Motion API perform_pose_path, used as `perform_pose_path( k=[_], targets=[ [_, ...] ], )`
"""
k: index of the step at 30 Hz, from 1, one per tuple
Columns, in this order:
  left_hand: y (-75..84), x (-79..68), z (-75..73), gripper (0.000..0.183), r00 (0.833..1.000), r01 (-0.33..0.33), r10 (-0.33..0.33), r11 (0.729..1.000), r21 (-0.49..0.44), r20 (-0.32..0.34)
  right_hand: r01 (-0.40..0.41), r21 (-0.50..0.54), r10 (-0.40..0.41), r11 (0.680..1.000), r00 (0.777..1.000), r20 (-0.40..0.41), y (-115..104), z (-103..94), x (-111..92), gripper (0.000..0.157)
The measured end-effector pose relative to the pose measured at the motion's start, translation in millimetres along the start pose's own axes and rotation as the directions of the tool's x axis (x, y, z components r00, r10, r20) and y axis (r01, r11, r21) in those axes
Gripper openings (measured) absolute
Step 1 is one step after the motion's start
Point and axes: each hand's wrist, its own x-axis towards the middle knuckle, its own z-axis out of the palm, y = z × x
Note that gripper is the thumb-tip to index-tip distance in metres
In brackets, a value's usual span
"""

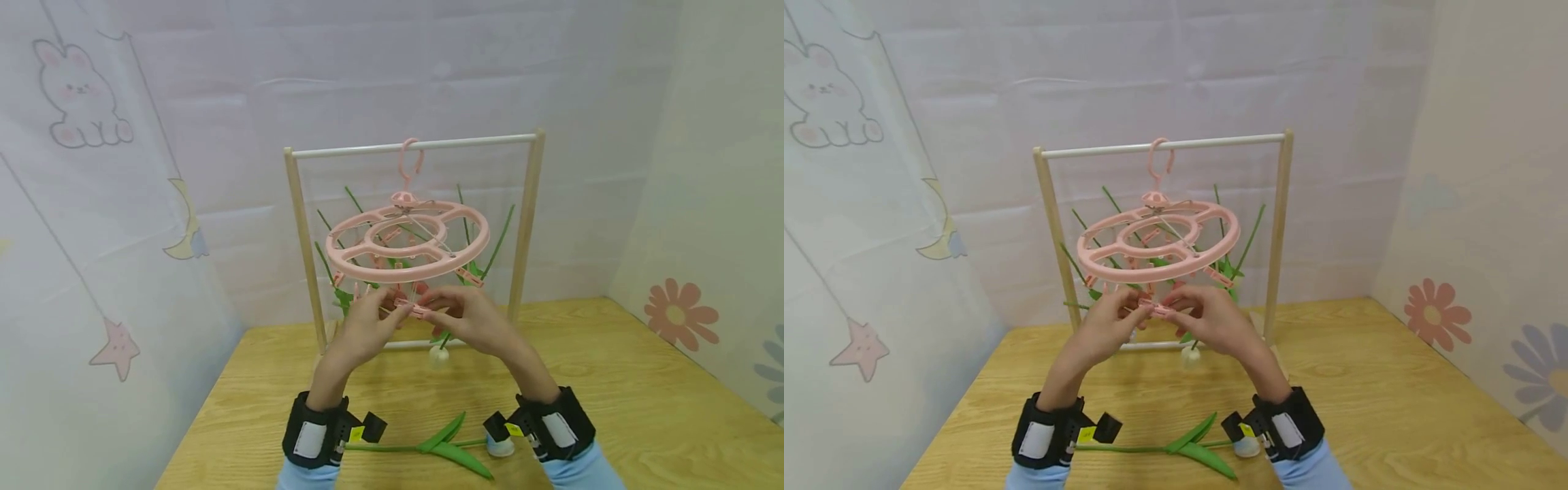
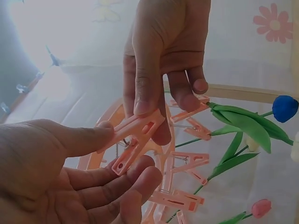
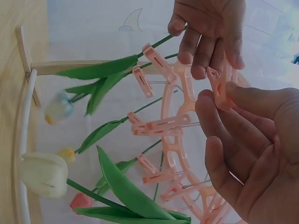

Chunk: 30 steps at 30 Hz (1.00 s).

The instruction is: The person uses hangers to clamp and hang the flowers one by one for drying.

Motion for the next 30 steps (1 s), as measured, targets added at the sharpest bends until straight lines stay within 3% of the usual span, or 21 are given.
perform_pose_path(
  k=[5,7,9,11,13,15,16,18,20,21,23,27,30],
  targets=[
    [-0.2,-0.6,-1.5,0.029,0.999,-0.011,0.012,1.000,0.026,-0.043,-0.049,-0.037,0.048,0.998,0.999,-0.014,8.4,2.9,-1.8,0.030],
    [-0.3,-1.2,-2.9,0.028,0.998,-0.005,0.007,1.000,0.029,-0.058,-0.095,-0.084,0.100,0.992,0.994,0.051,12.9,7.1,-2.9,0.030],
    [-0.7,-1.9,-4.7,0.027,0.998,0.001,0.001,1.000,0.023,-0.068,-0.123,-0.151,0.150,0.981,0.971,0.184,18.4,14.6,-3.9,0.027],
    [-1.6,-3.0,-7.0,0.027,0.997,0.010,-0.008,1.000,0.019,-0.079,-0.136,-0.223,0.211,0.965,0.910,0.357,22.5,26.8,-3.7,0.023],
    [-3.3,-4.3,-9.4,0.027,0.995,0.019,-0.017,1.000,0.025,-0.095,-0.140,-0.296,0.280,0.945,0.813,0.511,26.9,44.5,-3.5,0.020],
    [-4.9,-6.0,-11.6,0.027,0.994,0.034,-0.031,0.999,0.022,-0.109,-0.125,-0.375,0.349,0.919,0.700,0.623,30.8,65.7,-3.9,0.018],
    [-5.6,-7.0,-12.5,0.026,0.992,0.044,-0.042,0.999,0.016,-0.116,-0.124,-0.409,0.386,0.904,0.646,0.658,32.6,76.5,-4.4,0.019],
    [-6.7,-8.4,-13.9,0.025,0.990,0.059,-0.057,0.998,0.013,-0.127,-0.134,-0.456,0.446,0.880,0.562,0.697,37.2,96.7,-6.8,0.017],
    [-6.4,-9.2,-14.7,0.025,0.989,0.078,-0.077,0.997,0.002,-0.125,-0.148,-0.495,0.494,0.856,0.513,0.702,40.9,112.2,-10.0,0.015],
    [-6.0,-9.2,-15.0,0.026,0.989,0.084,-0.083,0.996,0.001,-0.122,-0.166,-0.511,0.518,0.844,0.500,0.694,42.2,118.0,-11.6,0.014],
    [-4.9,-8.8,-15.4,0.027,0.989,0.096,-0.094,0.995,0.012,-0.115,-0.187,-0.545,0.557,0.817,0.501,0.663,43.6,125.8,-14.9,0.013],
    [-2.1,-7.5,-16.4,0.028,0.989,0.105,-0.102,0.994,0.026,-0.105,-0.159,-0.599,0.576,0.785,0.543,0.610,42.1,132.3,-18.9,0.016],
    [-0.7,-7.2,-17.0,0.027,0.989,0.104,-0.101,0.994,0.022,-0.105,-0.129,-0.617,0.574,0.776,0.551,0.606,41.3,134.0,-19.6,0.019]
  ],
)
